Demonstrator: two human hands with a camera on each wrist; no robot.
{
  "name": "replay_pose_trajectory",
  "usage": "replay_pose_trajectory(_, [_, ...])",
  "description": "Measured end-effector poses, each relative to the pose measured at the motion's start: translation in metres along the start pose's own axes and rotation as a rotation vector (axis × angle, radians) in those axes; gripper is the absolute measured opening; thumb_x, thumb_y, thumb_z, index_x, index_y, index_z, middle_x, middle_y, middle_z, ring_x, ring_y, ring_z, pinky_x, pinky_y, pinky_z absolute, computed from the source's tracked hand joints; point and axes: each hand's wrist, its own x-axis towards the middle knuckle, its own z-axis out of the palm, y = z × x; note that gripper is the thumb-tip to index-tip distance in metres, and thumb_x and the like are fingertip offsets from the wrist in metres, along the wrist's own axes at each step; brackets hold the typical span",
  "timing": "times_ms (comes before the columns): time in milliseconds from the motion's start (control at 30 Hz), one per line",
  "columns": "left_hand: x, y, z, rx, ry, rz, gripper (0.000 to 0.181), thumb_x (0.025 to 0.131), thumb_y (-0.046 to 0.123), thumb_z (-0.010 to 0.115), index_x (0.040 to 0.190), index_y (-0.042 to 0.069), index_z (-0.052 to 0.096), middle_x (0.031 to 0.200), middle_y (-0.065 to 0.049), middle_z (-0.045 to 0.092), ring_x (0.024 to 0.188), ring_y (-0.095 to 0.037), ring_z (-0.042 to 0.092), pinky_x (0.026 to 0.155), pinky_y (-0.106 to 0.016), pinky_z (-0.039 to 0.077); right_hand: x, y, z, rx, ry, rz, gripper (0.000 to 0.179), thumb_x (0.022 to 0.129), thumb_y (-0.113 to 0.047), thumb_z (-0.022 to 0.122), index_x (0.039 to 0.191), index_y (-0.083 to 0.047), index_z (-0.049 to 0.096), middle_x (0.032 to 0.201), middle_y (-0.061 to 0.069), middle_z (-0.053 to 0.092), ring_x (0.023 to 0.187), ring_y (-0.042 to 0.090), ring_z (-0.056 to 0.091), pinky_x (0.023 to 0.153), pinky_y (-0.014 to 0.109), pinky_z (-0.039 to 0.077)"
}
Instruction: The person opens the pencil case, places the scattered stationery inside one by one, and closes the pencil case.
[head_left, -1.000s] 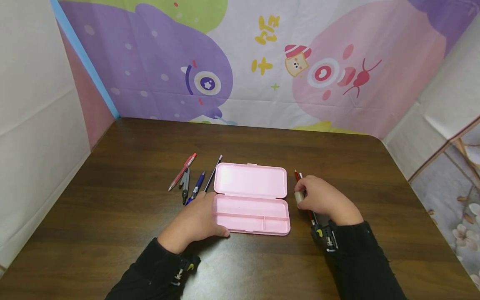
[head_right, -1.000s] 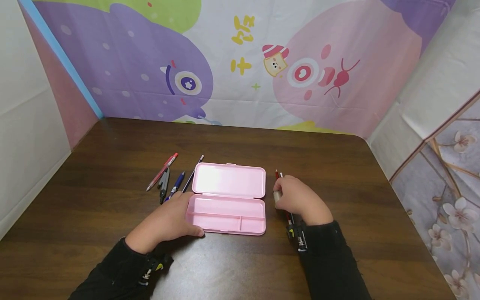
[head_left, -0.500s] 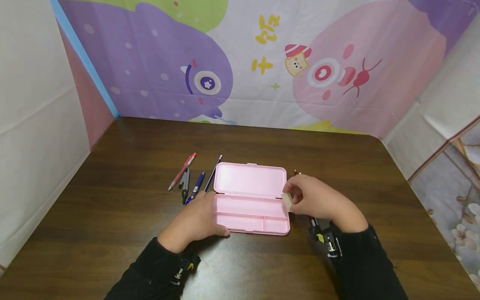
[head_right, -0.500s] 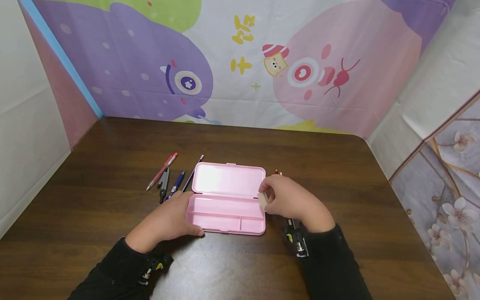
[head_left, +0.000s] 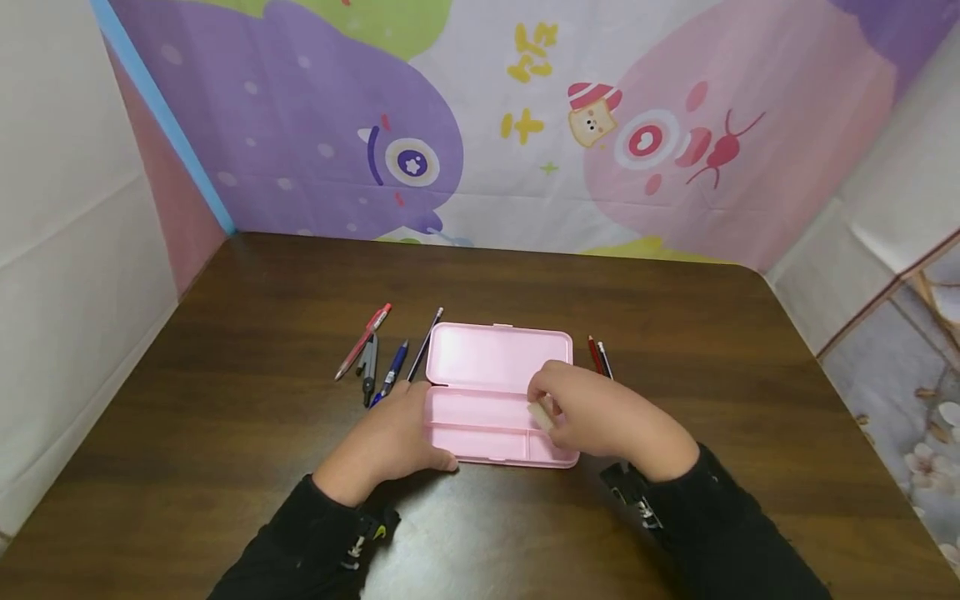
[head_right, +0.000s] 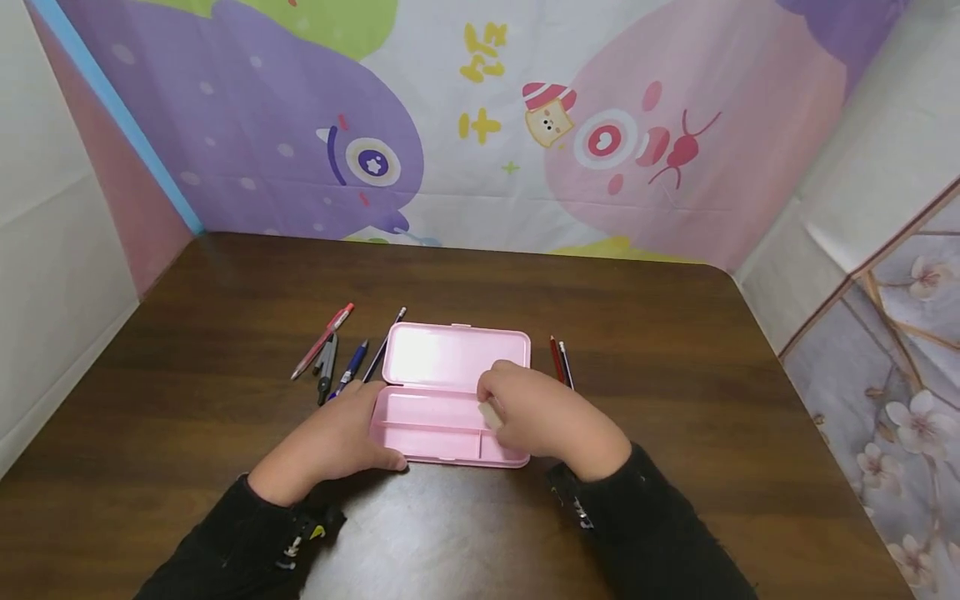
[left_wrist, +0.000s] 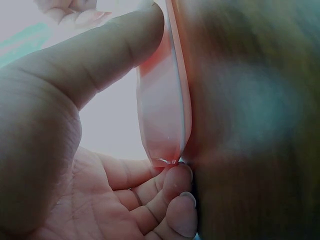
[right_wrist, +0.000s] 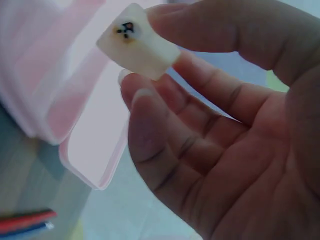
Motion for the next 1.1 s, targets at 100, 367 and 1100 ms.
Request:
replay_pose_trajectory(100, [-0.001,-0.001,0.000,-0.013,0.000,0.002,0.091,0.060,0.031,0.101,0.135,0.002,0.057,0.118,-0.012,0.062,0.106,-0.026,0.052,0.086,-0.051,0.049,0.000,-0.007,0.001,-0.154,-0.038,-0.060,0.031,0.080,0.005,0.074,0.107,-0.008,0.066,0.097,-0.001,0.055,0.080,0.014,0.052,0.076,0.032,0.048])
replay_pose_trajectory(367, [-0.001,-0.002,0.001,-0.016,0.010,0.008,0.091,0.060,0.032,0.101,0.134,0.003,0.058,0.118,-0.011,0.063,0.107,-0.026,0.052,0.088,-0.051,0.049,-0.006,-0.012,0.008,-0.447,-0.033,-0.303,0.028,0.084,0.001,0.081,0.106,-0.004,0.064,0.093,0.003,0.055,0.079,0.013,0.052,0.073,0.027,0.053])
replay_pose_trajectory(1100, [-0.001,-0.004,0.002,-0.007,0.009,-0.011,0.090,0.061,0.032,0.101,0.133,0.002,0.058,0.117,-0.010,0.063,0.106,-0.027,0.053,0.087,-0.050,0.049,-0.010,-0.001,0.020,-0.548,-0.090,-0.455,0.030,0.085,-0.005,0.083,0.110,-0.009,0.067,0.096,0.000,0.056,0.087,0.015,0.051,0.080,0.027,0.052])
